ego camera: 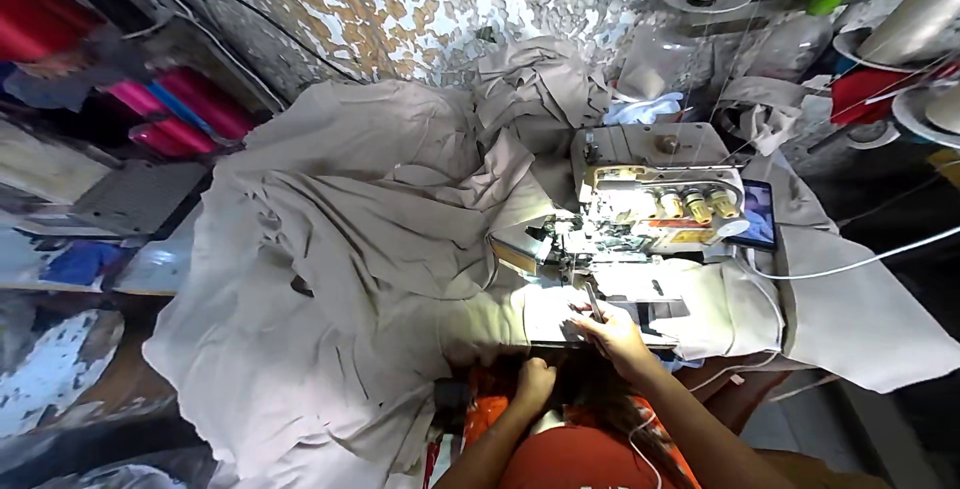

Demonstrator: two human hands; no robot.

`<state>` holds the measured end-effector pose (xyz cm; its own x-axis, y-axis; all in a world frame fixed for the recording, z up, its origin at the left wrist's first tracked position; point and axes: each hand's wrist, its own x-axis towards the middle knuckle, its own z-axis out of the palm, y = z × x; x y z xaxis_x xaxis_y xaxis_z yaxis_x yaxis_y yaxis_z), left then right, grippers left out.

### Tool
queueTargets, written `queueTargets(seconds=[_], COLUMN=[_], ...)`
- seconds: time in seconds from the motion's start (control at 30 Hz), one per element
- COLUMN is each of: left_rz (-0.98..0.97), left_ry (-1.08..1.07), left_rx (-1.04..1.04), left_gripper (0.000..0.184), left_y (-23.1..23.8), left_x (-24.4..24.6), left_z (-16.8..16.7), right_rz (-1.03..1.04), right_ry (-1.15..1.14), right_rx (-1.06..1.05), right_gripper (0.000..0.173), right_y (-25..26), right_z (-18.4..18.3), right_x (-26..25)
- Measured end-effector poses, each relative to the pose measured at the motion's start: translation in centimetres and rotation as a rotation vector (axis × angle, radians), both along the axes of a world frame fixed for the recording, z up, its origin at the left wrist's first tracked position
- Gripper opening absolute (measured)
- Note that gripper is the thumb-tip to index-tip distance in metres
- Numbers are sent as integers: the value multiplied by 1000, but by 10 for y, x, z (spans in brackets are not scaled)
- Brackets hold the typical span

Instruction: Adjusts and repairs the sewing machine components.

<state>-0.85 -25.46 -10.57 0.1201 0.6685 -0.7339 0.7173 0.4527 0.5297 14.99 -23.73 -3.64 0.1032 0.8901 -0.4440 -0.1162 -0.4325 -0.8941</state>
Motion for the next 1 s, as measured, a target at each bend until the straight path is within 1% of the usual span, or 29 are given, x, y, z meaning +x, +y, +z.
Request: queueTargets(seconds=[0.07, 0.1, 0.13, 0.17, 0.23, 0.27, 0.33, 0.37, 0.43, 0.5, 0.57, 0.6, 0.67, 0.77, 0.83, 0.9, 0.93, 1.0], left_rz=[17, 4, -50, -161, -513, -652, -866, -920, -932, -828, -736, -720, -763, -931, -1011, -1001, -953, -814], left_ry=[8, 19, 31, 43, 88, 125, 216, 242, 271, 278, 283, 289, 303, 318, 266, 75, -73, -376], left_rx=[-18, -43, -68, -84, -120, -158, -246, -272, -282, -269, -267, -242, -186, -131, -37, 122, 279, 771], left_gripper=[27, 28, 31, 35, 40, 40, 38, 36, 35, 41, 46, 46, 43, 36, 32, 28, 27, 28], left_y=[2, 4, 5, 5, 6, 6, 6, 6, 5, 5, 8, 9, 11, 15, 20, 23, 21, 9], left_x=[4, 6, 8, 8, 7, 7, 12, 15, 18, 16, 16, 16, 15, 15, 12, 5, 1, 0], left_z=[4, 7, 10, 11, 8, 5, -1, -4, -9, -5, 3, 4, 7, 8, 23, 55, 75, 112], right_rz=[2, 8, 21, 33, 54, 58, 26, -11, -140, -316, -436, -454, -421, -219, -116, -158, -212, -320], right_ry=[-5, -10, -19, -31, -80, -108, -182, -225, -296, -393, -576, -690, -880, -1039, -1092, -1157, -1175, -1184], right_rx=[19, 31, 41, 51, 65, 68, 90, 119, 175, 215, 227, 212, 120, -129, -222, -170, -122, -5], right_gripper=[17, 17, 17, 18, 23, 24, 27, 29, 30, 31, 33, 34, 37, 41, 42, 38, 37, 39], right_y=[1, -1, -3, -8, -21, -28, -43, -50, -58, -57, -48, -42, -29, -12, -7, -10, -12, -19], right_z=[-1, -3, -4, -6, -9, -9, -5, -1, 5, 8, 13, 15, 17, 14, 7, -3, -7, -11], right_x=[1, 2, 4, 6, 13, 18, 29, 36, 54, 79, 108, 121, 141, 149, 147, 142, 140, 140])
